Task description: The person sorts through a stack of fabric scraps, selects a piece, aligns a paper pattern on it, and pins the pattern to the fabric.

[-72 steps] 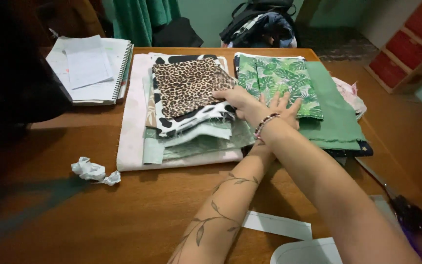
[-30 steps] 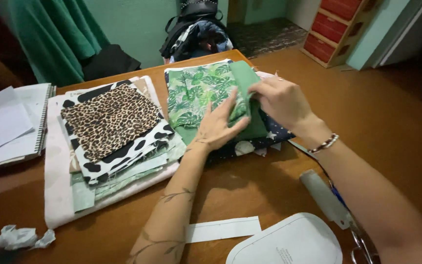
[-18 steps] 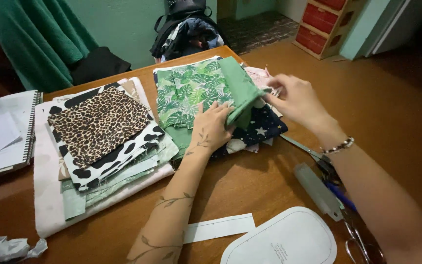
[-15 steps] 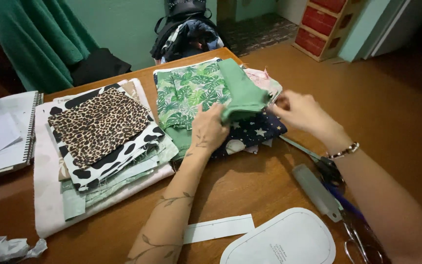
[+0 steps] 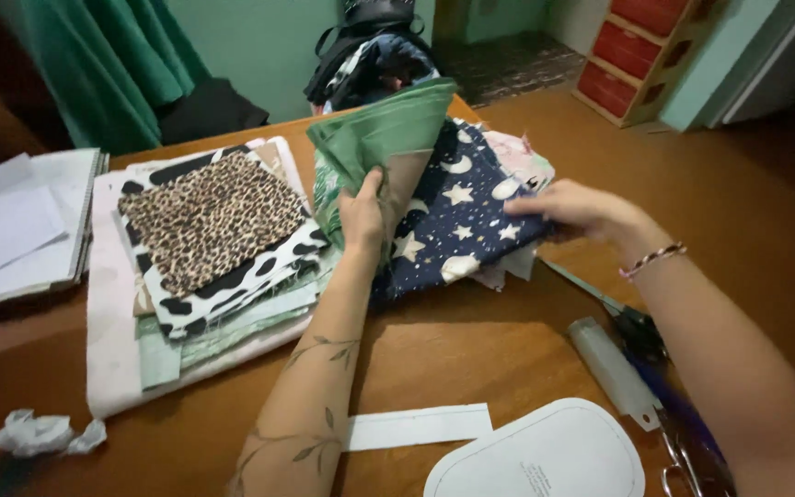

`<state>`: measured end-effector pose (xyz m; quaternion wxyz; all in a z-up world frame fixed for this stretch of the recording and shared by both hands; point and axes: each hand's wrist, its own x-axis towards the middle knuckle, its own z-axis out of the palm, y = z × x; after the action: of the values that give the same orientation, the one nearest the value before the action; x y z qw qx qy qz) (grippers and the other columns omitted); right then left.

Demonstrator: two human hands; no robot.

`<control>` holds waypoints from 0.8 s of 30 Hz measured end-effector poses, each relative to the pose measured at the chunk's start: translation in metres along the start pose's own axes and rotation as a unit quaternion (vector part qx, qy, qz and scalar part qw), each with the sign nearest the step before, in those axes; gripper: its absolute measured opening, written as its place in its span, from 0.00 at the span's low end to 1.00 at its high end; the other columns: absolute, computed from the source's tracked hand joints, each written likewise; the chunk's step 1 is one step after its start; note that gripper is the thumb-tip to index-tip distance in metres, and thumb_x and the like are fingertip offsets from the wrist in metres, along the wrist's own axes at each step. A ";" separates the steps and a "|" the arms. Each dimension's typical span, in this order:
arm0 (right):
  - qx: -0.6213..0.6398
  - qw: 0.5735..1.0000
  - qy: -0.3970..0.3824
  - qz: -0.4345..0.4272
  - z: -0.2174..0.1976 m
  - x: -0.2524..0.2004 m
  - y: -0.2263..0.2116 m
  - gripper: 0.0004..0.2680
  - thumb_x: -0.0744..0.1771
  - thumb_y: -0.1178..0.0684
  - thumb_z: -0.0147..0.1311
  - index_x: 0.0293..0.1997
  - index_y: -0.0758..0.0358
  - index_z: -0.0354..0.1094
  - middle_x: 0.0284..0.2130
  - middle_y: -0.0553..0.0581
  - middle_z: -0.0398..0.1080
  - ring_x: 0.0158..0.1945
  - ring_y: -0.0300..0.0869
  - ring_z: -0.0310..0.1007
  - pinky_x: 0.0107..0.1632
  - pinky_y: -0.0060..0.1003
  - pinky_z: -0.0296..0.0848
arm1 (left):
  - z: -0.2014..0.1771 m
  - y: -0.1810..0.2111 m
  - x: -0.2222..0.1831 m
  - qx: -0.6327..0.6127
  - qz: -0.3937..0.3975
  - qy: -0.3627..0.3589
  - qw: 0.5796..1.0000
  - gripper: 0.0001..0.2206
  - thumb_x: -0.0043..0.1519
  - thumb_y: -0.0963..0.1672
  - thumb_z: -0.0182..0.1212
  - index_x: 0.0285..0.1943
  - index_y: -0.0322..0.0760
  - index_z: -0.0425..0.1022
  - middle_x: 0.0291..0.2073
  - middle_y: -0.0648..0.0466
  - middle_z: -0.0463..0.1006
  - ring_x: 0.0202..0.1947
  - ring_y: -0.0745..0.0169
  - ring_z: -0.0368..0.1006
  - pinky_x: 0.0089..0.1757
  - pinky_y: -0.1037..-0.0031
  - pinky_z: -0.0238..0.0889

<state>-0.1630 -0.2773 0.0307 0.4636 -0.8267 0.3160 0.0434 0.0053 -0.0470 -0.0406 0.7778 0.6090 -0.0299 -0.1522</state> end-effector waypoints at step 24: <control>-0.159 0.971 0.158 -0.084 -0.046 -0.002 -0.173 0.27 0.67 0.46 0.58 0.76 0.49 0.50 0.68 0.58 0.57 0.68 0.54 0.58 0.73 0.49 0.52 | -0.010 0.072 -0.036 -0.128 0.179 0.015 0.975 0.17 0.62 0.50 0.56 0.37 0.31 0.83 0.32 0.48 0.86 0.27 0.55 0.81 0.33 0.68 0.76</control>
<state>-0.0776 -0.2490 0.1854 0.2720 -0.9099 0.3037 -0.0770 -0.0118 -0.0126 0.0302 0.8645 0.4910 -0.1071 -0.0042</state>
